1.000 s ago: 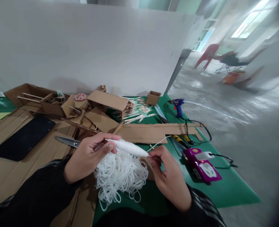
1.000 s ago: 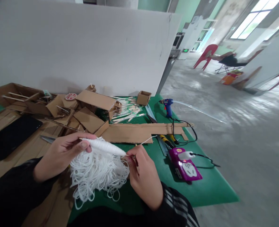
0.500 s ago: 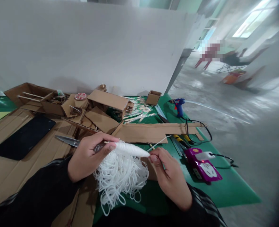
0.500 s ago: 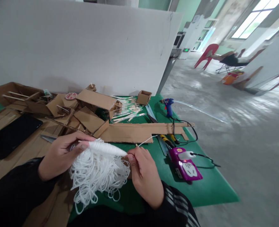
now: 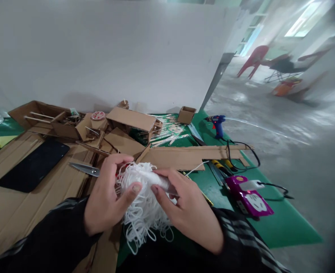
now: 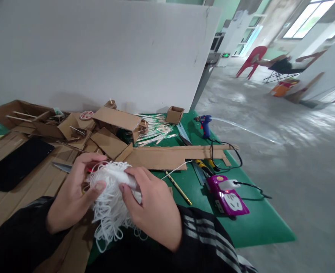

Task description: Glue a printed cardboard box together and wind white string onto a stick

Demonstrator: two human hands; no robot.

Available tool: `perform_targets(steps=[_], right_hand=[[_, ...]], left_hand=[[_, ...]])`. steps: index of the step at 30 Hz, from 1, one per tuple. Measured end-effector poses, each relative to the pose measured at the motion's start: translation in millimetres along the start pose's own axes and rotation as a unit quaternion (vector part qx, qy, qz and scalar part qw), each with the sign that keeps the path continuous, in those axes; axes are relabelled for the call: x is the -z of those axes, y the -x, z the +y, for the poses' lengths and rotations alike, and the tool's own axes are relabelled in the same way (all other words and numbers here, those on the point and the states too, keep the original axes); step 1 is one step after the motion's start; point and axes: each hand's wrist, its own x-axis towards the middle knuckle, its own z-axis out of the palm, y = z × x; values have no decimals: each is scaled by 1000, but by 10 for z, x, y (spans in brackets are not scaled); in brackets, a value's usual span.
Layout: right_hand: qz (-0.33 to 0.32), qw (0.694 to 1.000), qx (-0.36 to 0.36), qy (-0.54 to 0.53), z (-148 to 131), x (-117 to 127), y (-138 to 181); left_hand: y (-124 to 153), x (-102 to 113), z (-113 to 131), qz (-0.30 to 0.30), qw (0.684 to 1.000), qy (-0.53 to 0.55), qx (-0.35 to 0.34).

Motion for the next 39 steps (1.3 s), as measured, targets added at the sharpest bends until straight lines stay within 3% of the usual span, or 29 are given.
perform_targets(steps=[3,7,12,14,16,20,27,31,39], right_hand=[[2,999,-25,-48,29,-29,44],[-35,989,-40,-136,33,-84,95],[-61,940,-121,-314,15,-204,140],[-64,905,-159,-390,15,-261,143],[-64,877,-181,-440,28,-315,136],[-61,853,-207,-474,87,-393,117],[-62,875,-206,-434,99,-430,128],[-72,883,-203,-416,54,-443,134],[-41,851,-227,-471,62,-382,116]], left_hand=[[113,11,4,0,996,-49,72],[157,-43,1,-92,973,107,185],[132,-149,-8,-73,877,384,281],[140,-178,0,-43,836,446,318],[160,-192,4,-35,818,460,344],[208,-193,-3,-75,846,416,325],[230,-232,34,-51,898,334,281],[199,-239,15,-34,906,316,279],[218,-239,-9,-53,921,259,285]])
